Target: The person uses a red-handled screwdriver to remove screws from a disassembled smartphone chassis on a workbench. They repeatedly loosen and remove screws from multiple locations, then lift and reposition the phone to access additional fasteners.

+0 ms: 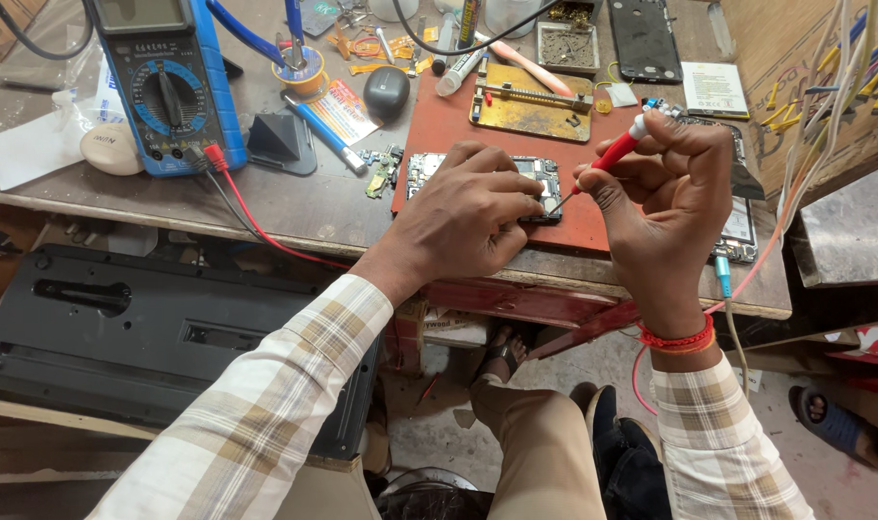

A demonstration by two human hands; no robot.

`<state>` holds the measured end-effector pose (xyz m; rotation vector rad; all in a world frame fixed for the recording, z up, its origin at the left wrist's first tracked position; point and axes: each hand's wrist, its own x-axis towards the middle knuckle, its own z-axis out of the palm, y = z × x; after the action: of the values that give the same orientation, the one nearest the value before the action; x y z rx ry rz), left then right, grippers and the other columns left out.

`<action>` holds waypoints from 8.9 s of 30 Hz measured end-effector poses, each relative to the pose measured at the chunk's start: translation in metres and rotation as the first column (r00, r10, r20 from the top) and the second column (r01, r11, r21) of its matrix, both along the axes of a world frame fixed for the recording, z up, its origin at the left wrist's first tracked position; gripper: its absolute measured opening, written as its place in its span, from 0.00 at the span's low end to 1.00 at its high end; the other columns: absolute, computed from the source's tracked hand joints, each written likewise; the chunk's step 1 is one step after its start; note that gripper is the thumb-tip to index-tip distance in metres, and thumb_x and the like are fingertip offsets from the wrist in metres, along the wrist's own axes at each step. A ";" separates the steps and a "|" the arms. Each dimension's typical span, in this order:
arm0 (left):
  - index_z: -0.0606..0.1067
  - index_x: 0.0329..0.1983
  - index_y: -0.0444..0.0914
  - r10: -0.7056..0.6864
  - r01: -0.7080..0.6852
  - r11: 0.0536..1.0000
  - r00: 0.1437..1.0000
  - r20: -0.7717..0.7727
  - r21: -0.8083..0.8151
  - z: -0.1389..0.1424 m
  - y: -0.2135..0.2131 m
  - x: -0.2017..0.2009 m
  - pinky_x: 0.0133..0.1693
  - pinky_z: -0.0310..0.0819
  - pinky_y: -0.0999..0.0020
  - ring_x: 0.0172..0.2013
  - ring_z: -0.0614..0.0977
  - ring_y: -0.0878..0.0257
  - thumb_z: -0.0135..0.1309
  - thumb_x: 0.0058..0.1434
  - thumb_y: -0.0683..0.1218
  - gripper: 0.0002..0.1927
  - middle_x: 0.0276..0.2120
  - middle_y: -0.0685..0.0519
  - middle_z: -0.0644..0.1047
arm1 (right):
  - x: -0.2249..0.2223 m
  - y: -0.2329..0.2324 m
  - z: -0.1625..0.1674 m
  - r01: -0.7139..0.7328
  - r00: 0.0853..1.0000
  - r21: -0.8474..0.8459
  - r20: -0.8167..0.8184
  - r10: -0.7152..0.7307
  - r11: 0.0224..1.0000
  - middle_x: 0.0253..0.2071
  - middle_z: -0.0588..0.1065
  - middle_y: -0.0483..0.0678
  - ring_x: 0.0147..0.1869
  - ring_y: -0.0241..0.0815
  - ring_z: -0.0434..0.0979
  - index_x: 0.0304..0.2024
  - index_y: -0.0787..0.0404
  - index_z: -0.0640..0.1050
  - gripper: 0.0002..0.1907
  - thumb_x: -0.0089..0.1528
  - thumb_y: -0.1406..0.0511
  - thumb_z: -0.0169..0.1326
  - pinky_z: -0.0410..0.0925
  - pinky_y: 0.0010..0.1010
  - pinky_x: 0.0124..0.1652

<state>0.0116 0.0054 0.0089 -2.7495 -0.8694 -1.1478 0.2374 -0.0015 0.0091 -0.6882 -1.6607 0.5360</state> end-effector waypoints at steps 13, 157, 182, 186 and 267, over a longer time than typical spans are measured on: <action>0.82 0.40 0.37 0.012 -0.012 1.000 1.000 0.023 -0.027 0.000 0.000 0.000 0.59 0.65 0.58 0.49 0.78 0.56 0.61 0.55 0.44 0.11 0.42 0.52 0.83 | -0.007 -0.007 0.031 -0.068 0.993 0.014 0.102 0.067 0.998 0.49 0.74 0.55 0.54 0.44 0.82 0.53 0.66 0.64 0.19 0.68 0.80 0.59 0.80 0.32 0.53; 0.83 0.36 0.36 0.054 -0.059 0.995 0.997 -0.052 -0.080 0.011 0.020 0.028 0.48 0.74 0.58 0.44 0.79 0.52 0.58 0.55 0.37 0.07 0.36 0.49 0.80 | 0.005 0.027 -0.010 0.219 0.965 0.158 -0.181 -0.190 0.963 0.46 0.72 0.53 0.41 0.36 0.75 0.59 0.65 0.63 0.17 0.79 0.75 0.60 0.79 0.27 0.44; 0.83 0.33 0.44 0.037 -0.054 0.996 0.977 -0.209 -0.074 0.012 0.030 0.054 0.50 0.65 0.56 0.49 0.77 0.56 0.58 0.52 0.41 0.08 0.39 0.55 0.78 | 0.004 0.028 -0.013 0.256 0.937 0.155 -0.282 -0.206 0.954 0.45 0.71 0.51 0.38 0.35 0.72 0.59 0.66 0.64 0.17 0.78 0.76 0.60 0.77 0.25 0.40; 0.84 0.45 0.44 0.029 -0.037 0.992 0.997 -0.067 -0.124 0.010 0.023 0.036 0.50 0.66 0.58 0.50 0.77 0.57 0.57 0.60 0.39 0.12 0.42 0.55 0.79 | 0.003 0.026 -0.011 0.280 0.931 0.153 -0.286 -0.229 0.948 0.46 0.71 0.50 0.40 0.35 0.73 0.59 0.66 0.64 0.17 0.78 0.75 0.60 0.78 0.25 0.41; 0.81 0.49 0.35 0.094 -0.092 0.995 0.993 -0.073 0.034 -0.006 -0.018 0.005 0.63 0.60 0.52 0.54 0.75 0.56 0.60 0.53 0.45 0.20 0.51 0.54 0.79 | 0.001 0.020 -0.006 -0.052 0.994 0.099 -0.086 0.061 0.994 0.48 0.69 0.50 0.48 0.41 0.81 0.57 0.66 0.64 0.18 0.75 0.78 0.60 0.82 0.30 0.45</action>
<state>0.0163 -0.0130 0.0031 -2.6771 -0.9513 -1.0267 0.2381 0.0187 0.0035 -0.5403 -1.6158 0.5158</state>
